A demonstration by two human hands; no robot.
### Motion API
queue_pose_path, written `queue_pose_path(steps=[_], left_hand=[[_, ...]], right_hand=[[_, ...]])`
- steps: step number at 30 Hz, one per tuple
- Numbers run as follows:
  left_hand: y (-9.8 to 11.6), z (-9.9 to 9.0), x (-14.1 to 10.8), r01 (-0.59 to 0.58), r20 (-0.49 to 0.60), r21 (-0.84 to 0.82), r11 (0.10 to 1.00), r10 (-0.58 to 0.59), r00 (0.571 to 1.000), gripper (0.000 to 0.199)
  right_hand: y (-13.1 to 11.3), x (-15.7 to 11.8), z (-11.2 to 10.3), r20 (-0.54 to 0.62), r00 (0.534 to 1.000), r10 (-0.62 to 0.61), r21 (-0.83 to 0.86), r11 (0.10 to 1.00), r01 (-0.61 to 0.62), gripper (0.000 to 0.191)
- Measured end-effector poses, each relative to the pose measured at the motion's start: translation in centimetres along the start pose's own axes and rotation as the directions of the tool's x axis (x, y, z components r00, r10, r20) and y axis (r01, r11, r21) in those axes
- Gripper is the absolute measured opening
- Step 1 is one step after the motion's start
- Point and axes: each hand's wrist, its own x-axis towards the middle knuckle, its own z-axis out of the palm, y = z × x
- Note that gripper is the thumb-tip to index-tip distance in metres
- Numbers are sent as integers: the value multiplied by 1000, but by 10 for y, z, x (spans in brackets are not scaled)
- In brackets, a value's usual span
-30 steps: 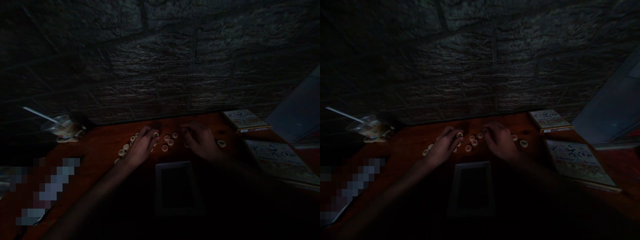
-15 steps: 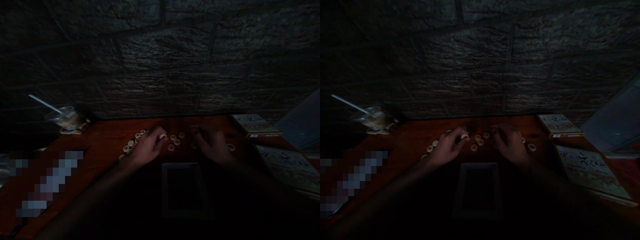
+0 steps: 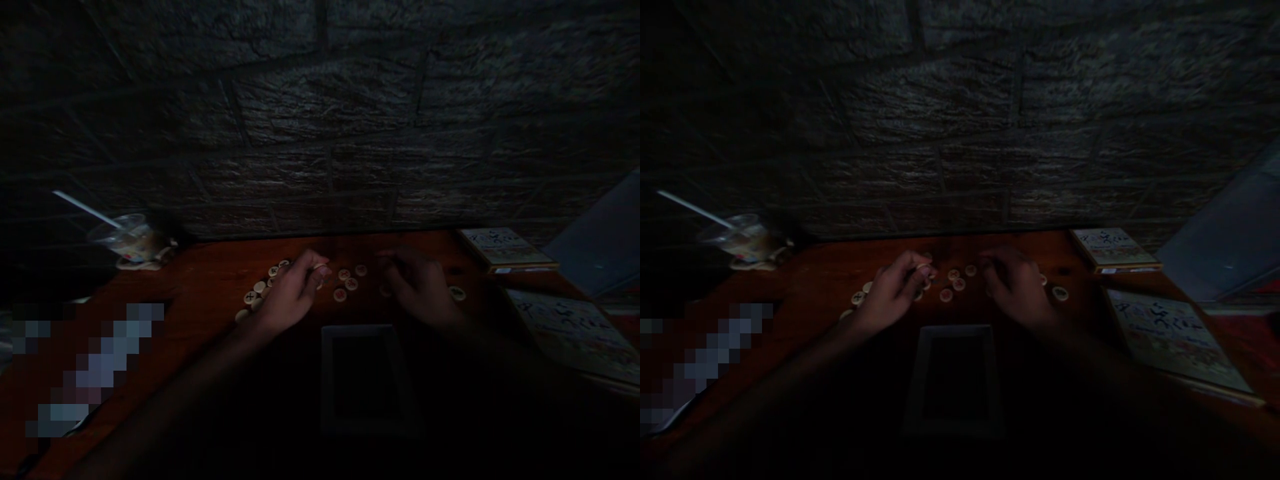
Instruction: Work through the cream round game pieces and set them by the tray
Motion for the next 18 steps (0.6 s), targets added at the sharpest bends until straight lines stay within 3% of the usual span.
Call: queue_pose_path(steps=[6,12,18], left_hand=[[0,0,2,-134,108,46,990,129,986,13],[-8,3,1,-37,196,-56,998,48,979,16],[-1,1,2,-34,273,14,999,29,961,15]], right_hand=[[-1,0,1,-2,1000,-6,5,1000,6,23],[-3,1,1,-2,1000,-15,8,1000,15,25],[-1,0,1,33,999,7,18,1000,-8,25]])
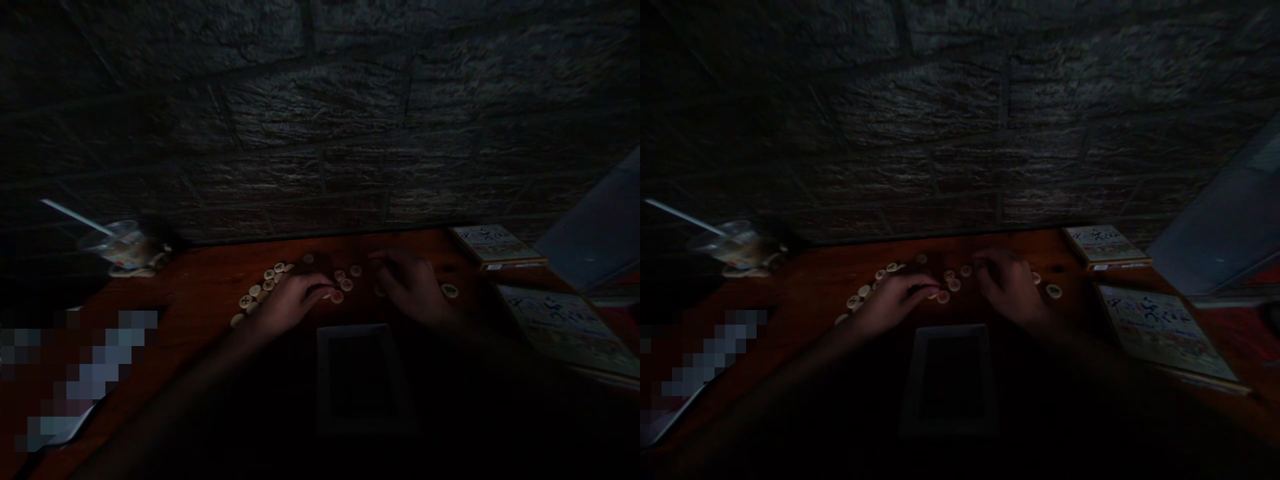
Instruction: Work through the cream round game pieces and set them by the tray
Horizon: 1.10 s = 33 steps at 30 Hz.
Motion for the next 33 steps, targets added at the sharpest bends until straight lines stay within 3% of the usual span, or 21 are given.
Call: queue_pose_path(steps=[8,24,33], left_hand=[[0,0,2,-48,-37,88,995,51,998,13],[-5,2,2,-30,-39,137,990,35,999,11],[-2,1,1,21,-107,177,984,-2,994,25]], right_hand=[[1,0,1,1,1000,10,4,1000,-10,24],[4,-2,3,60,997,38,10,999,-39,24],[6,1,0,26,997,67,-49,997,-66,26]])
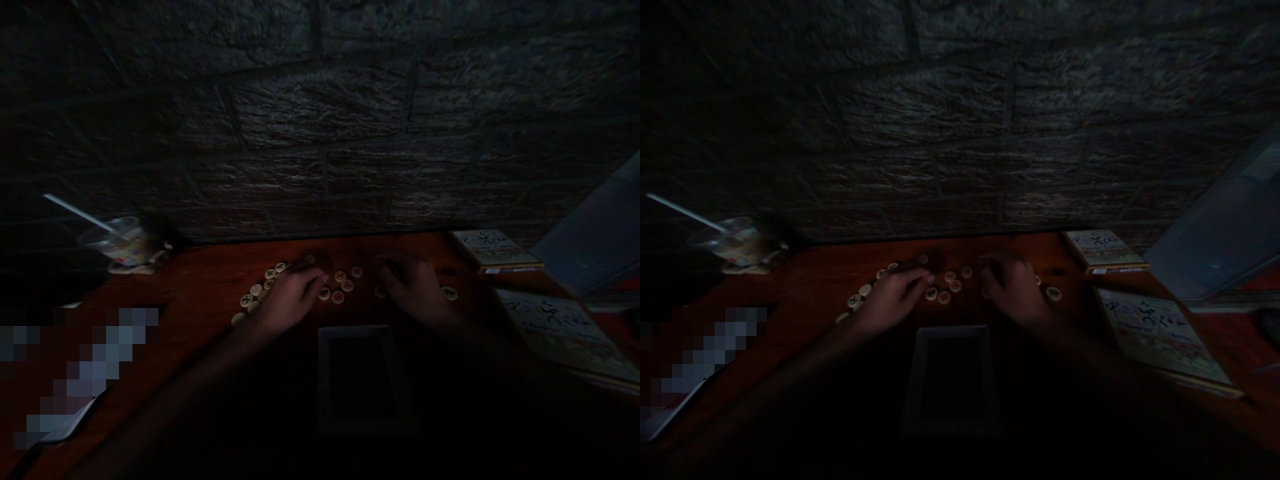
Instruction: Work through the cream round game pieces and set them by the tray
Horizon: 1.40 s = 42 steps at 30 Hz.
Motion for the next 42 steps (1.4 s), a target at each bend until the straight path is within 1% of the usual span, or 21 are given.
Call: queue_pose_path(steps=[3,5,7,11,13,17,23,25,27,29,31,33,35,38,40,42], left_hand=[[2,-2,1,-23,-17,12,1000,23,1000,24],[4,-2,1,-65,-18,8,998,66,998,18],[6,-1,0,-117,-1,1,993,117,993,12],[6,3,-3,-188,53,16,982,187,981,15],[4,5,-4,-194,69,18,981,192,979,13],[2,7,-4,-197,63,4,980,196,979,11],[5,6,-4,-168,64,-6,986,168,984,8],[5,6,-4,-175,61,-6,984,175,983,6],[5,6,-4,-182,66,-3,983,182,981,6],[6,6,-4,-181,77,-1,983,181,981,7],[6,5,-4,-179,89,1,984,178,980,9],[6,4,-4,-184,99,0,983,183,978,14],[6,3,-3,-197,110,-3,980,196,974,18],[5,4,-3,-212,112,-12,977,212,971,18],[5,4,-3,-213,111,-18,977,214,971,15],[5,4,-3,-212,113,-18,977,212,971,13]], right_hand=[[1,-1,-1,7,1000,13,-60,998,-13,24],[0,-1,-1,33,999,6,-81,997,-3,22],[0,-2,-1,54,999,2,-84,996,2,21],[-1,-3,0,49,998,26,-72,997,-23,22],[-2,-3,0,50,999,18,-60,998,-15,22],[-4,-2,1,76,997,13,-29,1000,-11,21],[-3,-4,2,78,997,-13,-13,1000,14,20],[-3,-5,3,107,994,-35,2,999,35,20],[-5,-6,4,148,985,-90,37,996,86,20],[-7,-6,6,180,966,-185,43,983,181,19],[-7,-5,9,213,935,-283,4,957,289,18],[-7,-4,11,249,908,-338,-48,932,360,19],[-6,-4,12,285,896,-341,-99,919,381,24],[-5,-6,9,337,893,-300,-151,918,366,26],[-6,-6,7,350,893,-284,-153,923,353,25],[-7,-6,4,349,890,-293,-119,928,352,21]])
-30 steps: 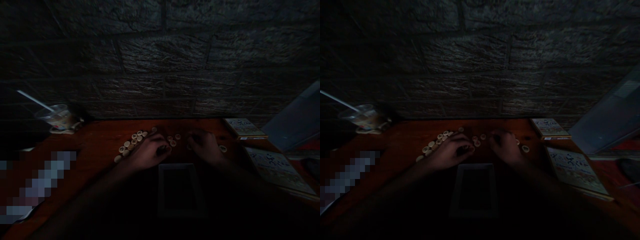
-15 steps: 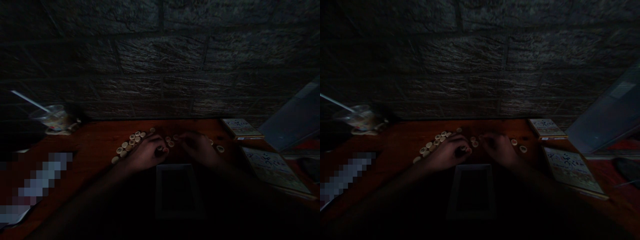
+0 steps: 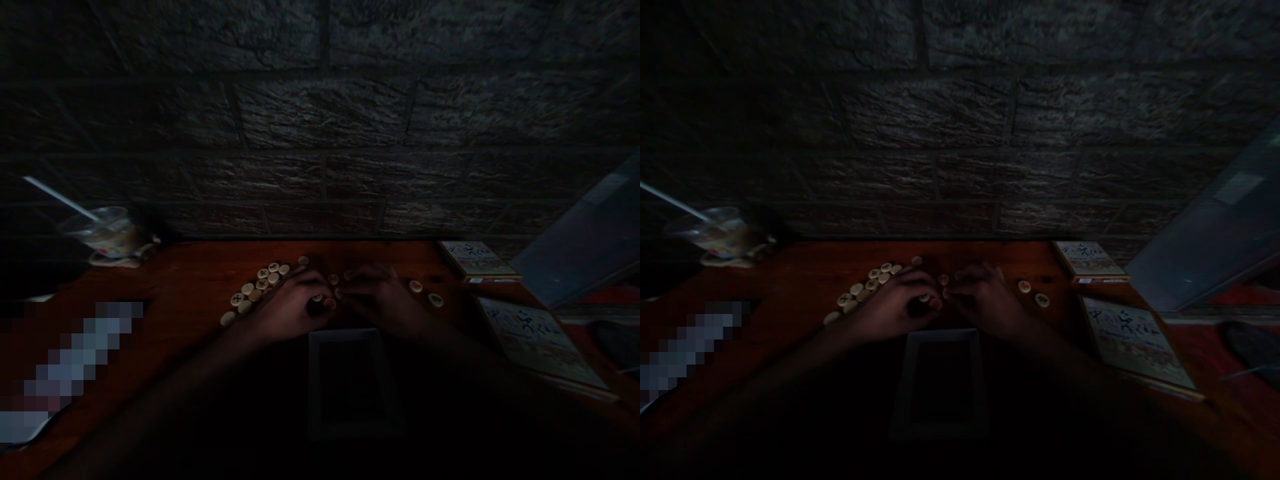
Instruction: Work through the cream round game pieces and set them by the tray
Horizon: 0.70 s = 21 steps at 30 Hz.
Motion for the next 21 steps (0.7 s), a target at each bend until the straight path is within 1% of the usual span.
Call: queue_pose_path(steps=[2,4,8,13,18,21], left_hand=[[1,0,0,4,0,1,1000,-4,1000,10],[2,-1,1,8,5,-4,1000,-8,1000,8],[5,-3,2,25,4,-18,1000,-25,1000,5],[7,-4,2,32,-7,-27,999,-33,999,8],[5,-4,2,26,-19,-25,999,-26,999,6],[4,-2,2,43,-18,-14,999,-43,999,6]], right_hand=[[-1,0,-1,-2,1000,-12,43,999,12,16],[-1,1,0,-13,1000,2,59,998,-1,14],[1,1,4,-33,998,48,16,999,-48,27],[4,-1,7,1,999,37,0,999,-37,15],[0,1,2,17,999,36,22,999,-37,14],[-5,3,-3,3,999,46,82,996,-46,11]])
